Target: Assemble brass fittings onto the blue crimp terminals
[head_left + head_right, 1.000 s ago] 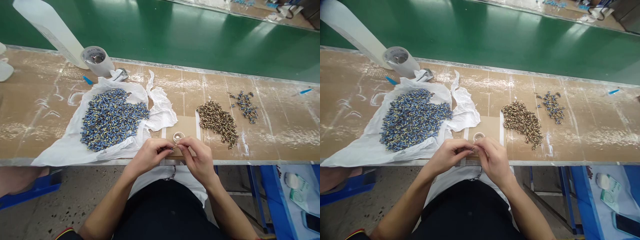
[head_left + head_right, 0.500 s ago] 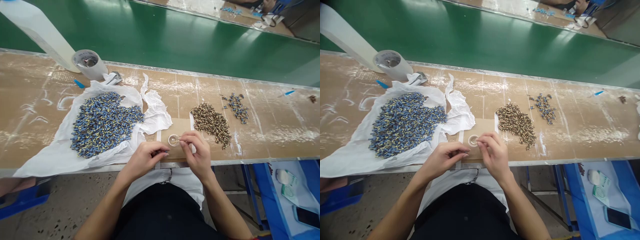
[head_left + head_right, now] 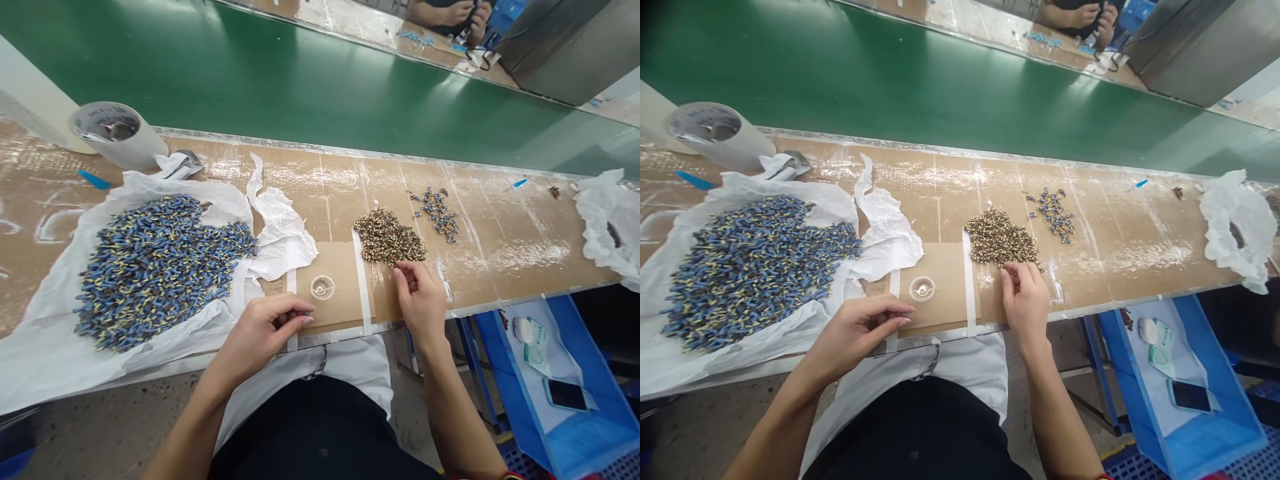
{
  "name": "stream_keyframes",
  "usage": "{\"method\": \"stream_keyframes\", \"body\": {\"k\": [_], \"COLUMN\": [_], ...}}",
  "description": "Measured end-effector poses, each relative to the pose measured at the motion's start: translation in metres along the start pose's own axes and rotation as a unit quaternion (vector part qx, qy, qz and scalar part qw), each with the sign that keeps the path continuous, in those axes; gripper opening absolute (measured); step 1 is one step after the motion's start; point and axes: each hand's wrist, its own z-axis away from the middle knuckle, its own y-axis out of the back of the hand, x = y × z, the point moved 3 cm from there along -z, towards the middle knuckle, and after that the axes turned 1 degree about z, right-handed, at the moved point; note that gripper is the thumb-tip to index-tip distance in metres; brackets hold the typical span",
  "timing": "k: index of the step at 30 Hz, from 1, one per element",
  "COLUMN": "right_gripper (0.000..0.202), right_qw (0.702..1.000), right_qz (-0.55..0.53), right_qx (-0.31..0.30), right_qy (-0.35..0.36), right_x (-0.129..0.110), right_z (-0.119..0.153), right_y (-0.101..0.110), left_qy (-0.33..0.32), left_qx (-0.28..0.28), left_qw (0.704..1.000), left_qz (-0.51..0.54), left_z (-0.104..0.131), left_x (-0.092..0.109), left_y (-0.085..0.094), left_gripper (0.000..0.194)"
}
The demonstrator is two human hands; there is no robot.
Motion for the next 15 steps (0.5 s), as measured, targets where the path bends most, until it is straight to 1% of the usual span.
{"method": "stream_keyframes", "body": {"k": [4, 8, 11, 15], "right_gripper": [0.021, 0.021, 0.021, 0.024], "right_qw": [0.999, 0.997, 0.995, 0.991], "right_qz": [0.045, 0.066, 0.052, 0.003], "right_qx": [-0.015, -0.024, -0.046, -0.073], "right_qy": [0.017, 0.031, 0.066, 0.114], "right_x": [-0.0001, -0.0019, -0.0009, 0.0013], "right_z": [0.0028, 0.0034, 0.0021, 0.0012], "right_y": [-0.0056, -0.0070, -0.0051, -0.0012], "left_qy": [0.003, 0.008, 0.012, 0.004], "left_qx": [-0.002, -0.004, -0.003, 0.002], "left_qw": [1.000, 1.000, 1.000, 1.000], "left_qz": [0.005, 0.010, 0.008, 0.004], "left_z": [0.0003, 0.0008, 0.0003, -0.0003], "left_x": [0.0017, 0.0014, 0.0005, 0.0014], "left_y": [-0.0002, -0.0008, -0.0010, 0.0000], "left_gripper": [0.016, 0.017, 0.019, 0.021]}}
